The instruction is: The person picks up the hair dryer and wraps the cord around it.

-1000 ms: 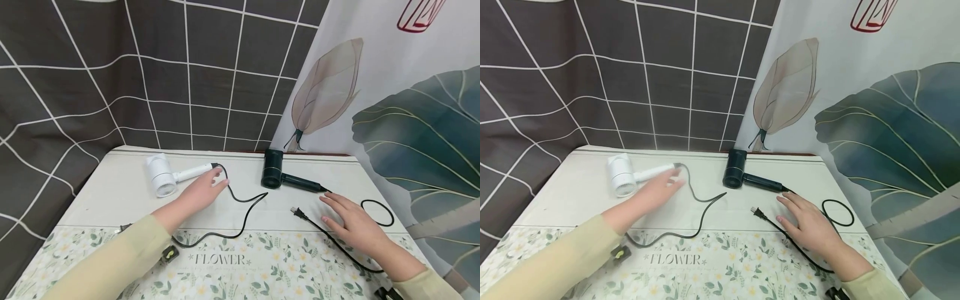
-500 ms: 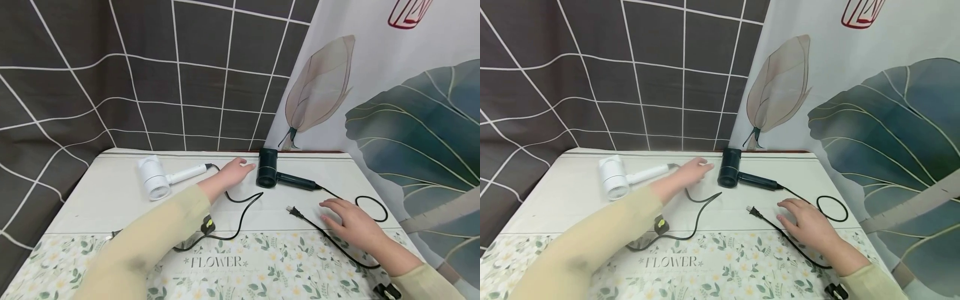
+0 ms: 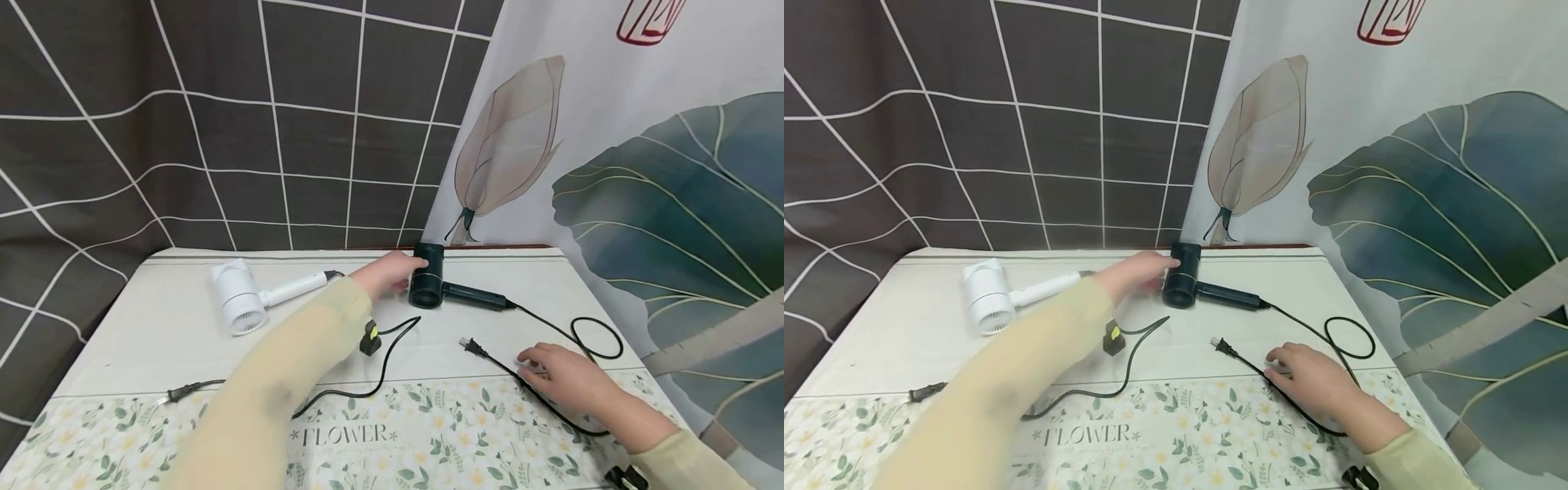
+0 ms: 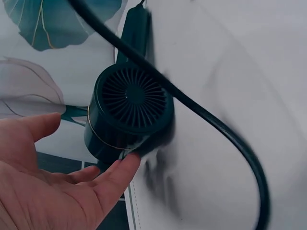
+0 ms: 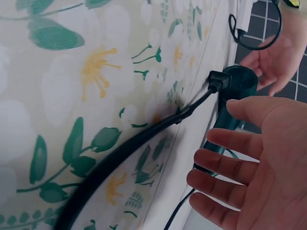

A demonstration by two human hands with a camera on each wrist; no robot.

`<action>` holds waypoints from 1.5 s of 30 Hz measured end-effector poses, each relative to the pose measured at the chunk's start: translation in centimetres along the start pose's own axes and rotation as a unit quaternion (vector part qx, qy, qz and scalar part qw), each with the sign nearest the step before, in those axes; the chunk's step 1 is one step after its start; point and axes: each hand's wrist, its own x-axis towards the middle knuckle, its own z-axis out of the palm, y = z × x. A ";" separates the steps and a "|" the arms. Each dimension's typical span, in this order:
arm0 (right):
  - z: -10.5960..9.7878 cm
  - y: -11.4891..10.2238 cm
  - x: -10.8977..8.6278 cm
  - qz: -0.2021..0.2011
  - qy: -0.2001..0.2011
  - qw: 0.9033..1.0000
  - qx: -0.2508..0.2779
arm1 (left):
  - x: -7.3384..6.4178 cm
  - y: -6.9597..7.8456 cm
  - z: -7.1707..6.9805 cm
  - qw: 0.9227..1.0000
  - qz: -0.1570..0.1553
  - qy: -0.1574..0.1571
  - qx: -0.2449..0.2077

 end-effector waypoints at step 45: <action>0.3 2.0 0.2 0.001 -0.004 1.000 0.026 | 4.3 1.5 1.2 0.997 -0.080 0.000 0.017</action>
